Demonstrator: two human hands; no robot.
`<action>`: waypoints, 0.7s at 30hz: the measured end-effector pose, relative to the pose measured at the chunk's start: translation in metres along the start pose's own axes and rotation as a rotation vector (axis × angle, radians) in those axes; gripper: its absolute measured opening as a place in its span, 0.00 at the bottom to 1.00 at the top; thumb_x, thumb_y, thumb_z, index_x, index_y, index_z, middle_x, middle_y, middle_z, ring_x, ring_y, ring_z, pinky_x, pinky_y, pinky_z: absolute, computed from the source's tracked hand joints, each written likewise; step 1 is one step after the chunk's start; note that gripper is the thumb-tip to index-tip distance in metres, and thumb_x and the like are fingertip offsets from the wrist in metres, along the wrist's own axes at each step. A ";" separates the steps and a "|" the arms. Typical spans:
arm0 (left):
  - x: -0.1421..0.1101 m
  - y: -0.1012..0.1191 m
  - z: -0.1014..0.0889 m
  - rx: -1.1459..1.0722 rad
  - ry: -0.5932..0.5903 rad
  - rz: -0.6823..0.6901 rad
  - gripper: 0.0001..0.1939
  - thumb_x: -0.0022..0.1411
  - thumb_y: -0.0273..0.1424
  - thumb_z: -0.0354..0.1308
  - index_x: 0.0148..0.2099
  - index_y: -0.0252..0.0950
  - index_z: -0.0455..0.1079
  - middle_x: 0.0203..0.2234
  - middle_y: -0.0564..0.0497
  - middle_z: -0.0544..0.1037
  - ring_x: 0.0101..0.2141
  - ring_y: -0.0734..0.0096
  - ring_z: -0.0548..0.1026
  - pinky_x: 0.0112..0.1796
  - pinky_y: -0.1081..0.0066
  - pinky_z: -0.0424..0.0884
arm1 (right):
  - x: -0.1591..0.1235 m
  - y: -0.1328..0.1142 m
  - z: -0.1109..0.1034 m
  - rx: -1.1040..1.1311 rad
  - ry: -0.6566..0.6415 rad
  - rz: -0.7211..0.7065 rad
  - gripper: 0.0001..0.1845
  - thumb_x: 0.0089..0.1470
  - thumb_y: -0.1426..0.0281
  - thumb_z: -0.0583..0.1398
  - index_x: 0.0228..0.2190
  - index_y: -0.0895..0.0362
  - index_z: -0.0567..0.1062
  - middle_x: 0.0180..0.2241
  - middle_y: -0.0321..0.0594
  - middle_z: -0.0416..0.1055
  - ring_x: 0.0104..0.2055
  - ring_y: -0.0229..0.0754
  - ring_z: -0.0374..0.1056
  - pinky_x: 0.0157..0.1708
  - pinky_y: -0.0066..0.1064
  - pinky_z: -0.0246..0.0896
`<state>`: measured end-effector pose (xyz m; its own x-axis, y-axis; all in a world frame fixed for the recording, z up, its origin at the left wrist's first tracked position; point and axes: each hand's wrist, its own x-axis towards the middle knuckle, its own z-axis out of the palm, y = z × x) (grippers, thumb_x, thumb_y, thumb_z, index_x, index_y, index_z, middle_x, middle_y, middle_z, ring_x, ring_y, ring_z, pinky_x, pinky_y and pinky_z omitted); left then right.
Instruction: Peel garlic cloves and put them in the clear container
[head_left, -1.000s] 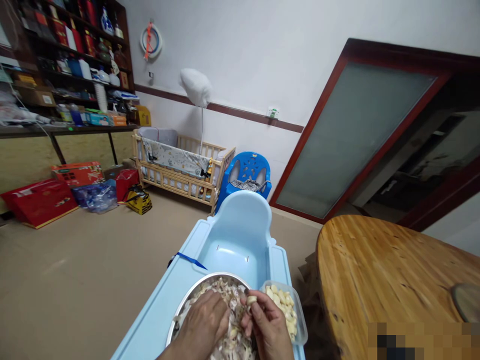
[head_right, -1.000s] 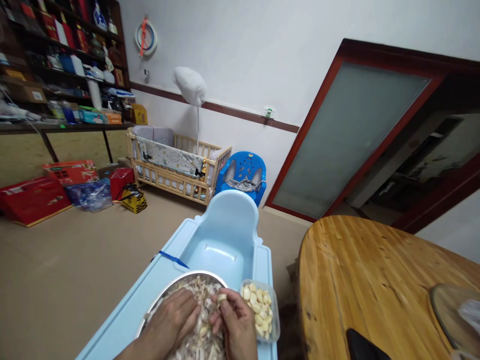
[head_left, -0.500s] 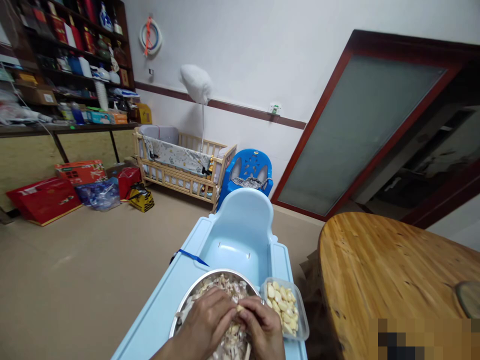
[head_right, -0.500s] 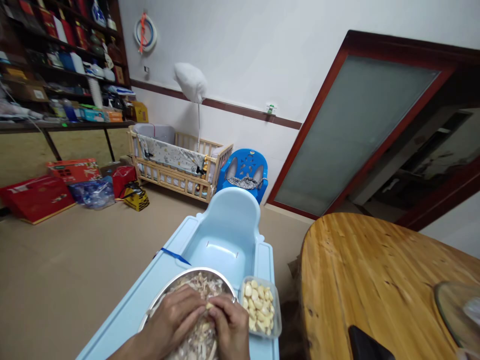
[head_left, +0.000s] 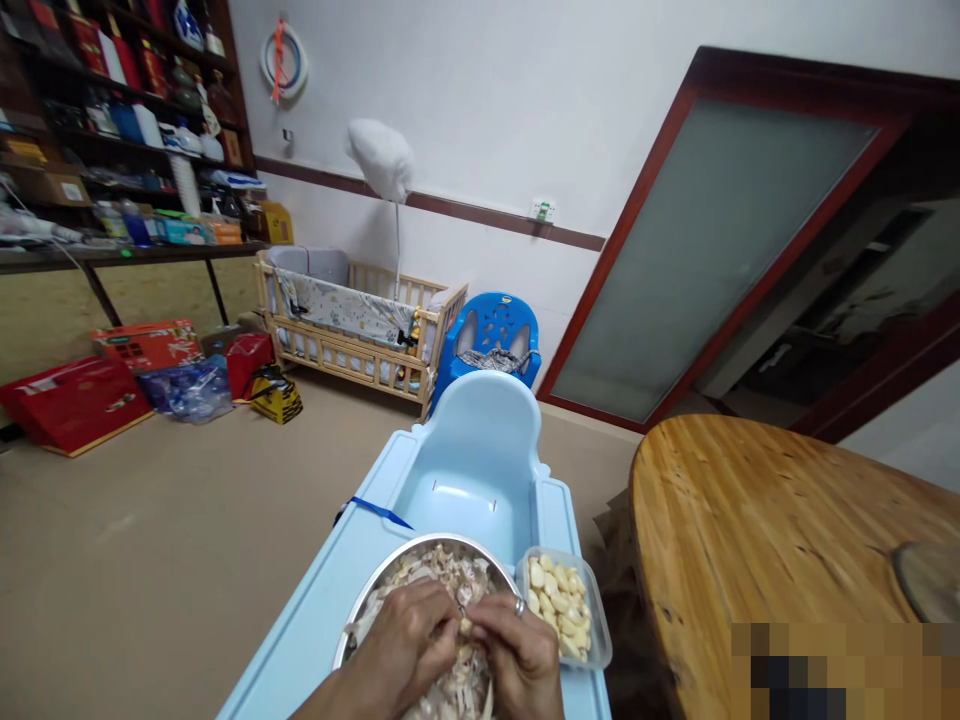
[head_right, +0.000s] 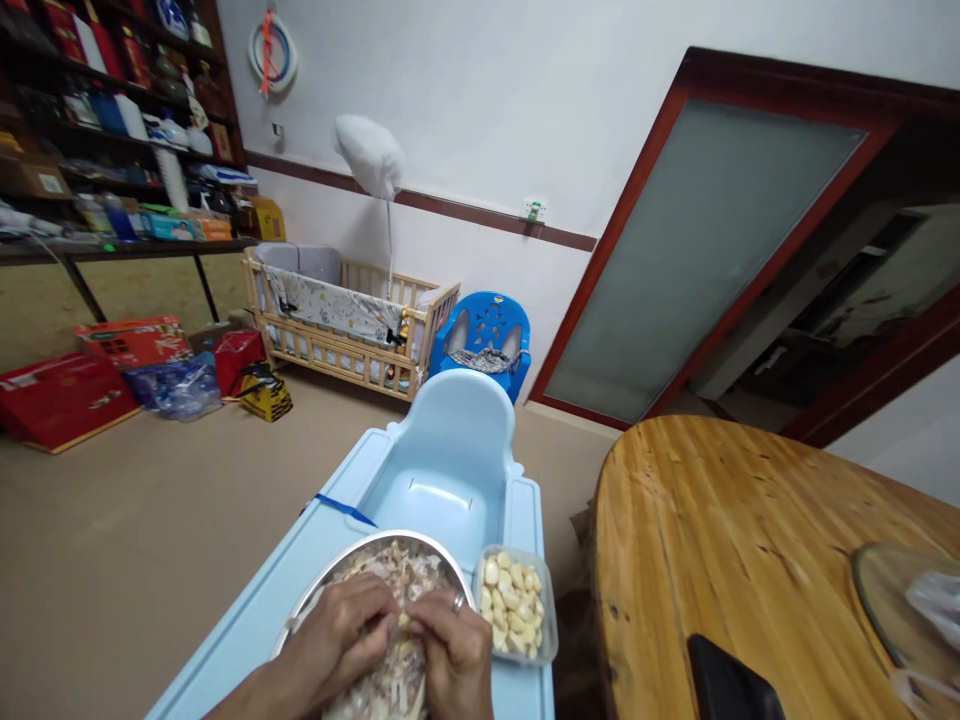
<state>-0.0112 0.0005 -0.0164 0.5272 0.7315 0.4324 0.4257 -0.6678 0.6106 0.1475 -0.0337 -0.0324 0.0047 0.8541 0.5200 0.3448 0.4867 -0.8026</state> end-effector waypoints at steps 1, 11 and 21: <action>0.000 0.000 0.000 -0.018 0.003 -0.015 0.10 0.51 0.21 0.48 0.25 0.33 0.69 0.20 0.49 0.75 0.23 0.67 0.73 0.25 0.73 0.66 | 0.000 0.001 0.000 0.024 0.004 0.007 0.14 0.47 0.79 0.59 0.30 0.50 0.80 0.26 0.37 0.76 0.28 0.40 0.72 0.28 0.27 0.67; 0.002 0.001 0.002 -0.007 0.108 -0.092 0.11 0.54 0.23 0.47 0.22 0.33 0.65 0.19 0.49 0.72 0.22 0.70 0.72 0.24 0.74 0.64 | -0.003 0.006 -0.002 -0.237 -0.010 -0.038 0.14 0.48 0.74 0.61 0.38 0.53 0.78 0.33 0.44 0.73 0.35 0.45 0.71 0.35 0.33 0.68; 0.001 0.007 0.001 -0.058 0.133 -0.113 0.09 0.54 0.24 0.47 0.24 0.35 0.64 0.19 0.52 0.71 0.21 0.72 0.70 0.24 0.75 0.63 | 0.001 -0.004 -0.002 0.134 0.020 0.169 0.06 0.45 0.68 0.63 0.29 0.53 0.79 0.26 0.39 0.76 0.28 0.43 0.70 0.28 0.29 0.66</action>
<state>-0.0067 -0.0038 -0.0124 0.3748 0.8158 0.4405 0.4318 -0.5741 0.6957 0.1479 -0.0350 -0.0281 0.0704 0.9224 0.3797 0.2101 0.3583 -0.9096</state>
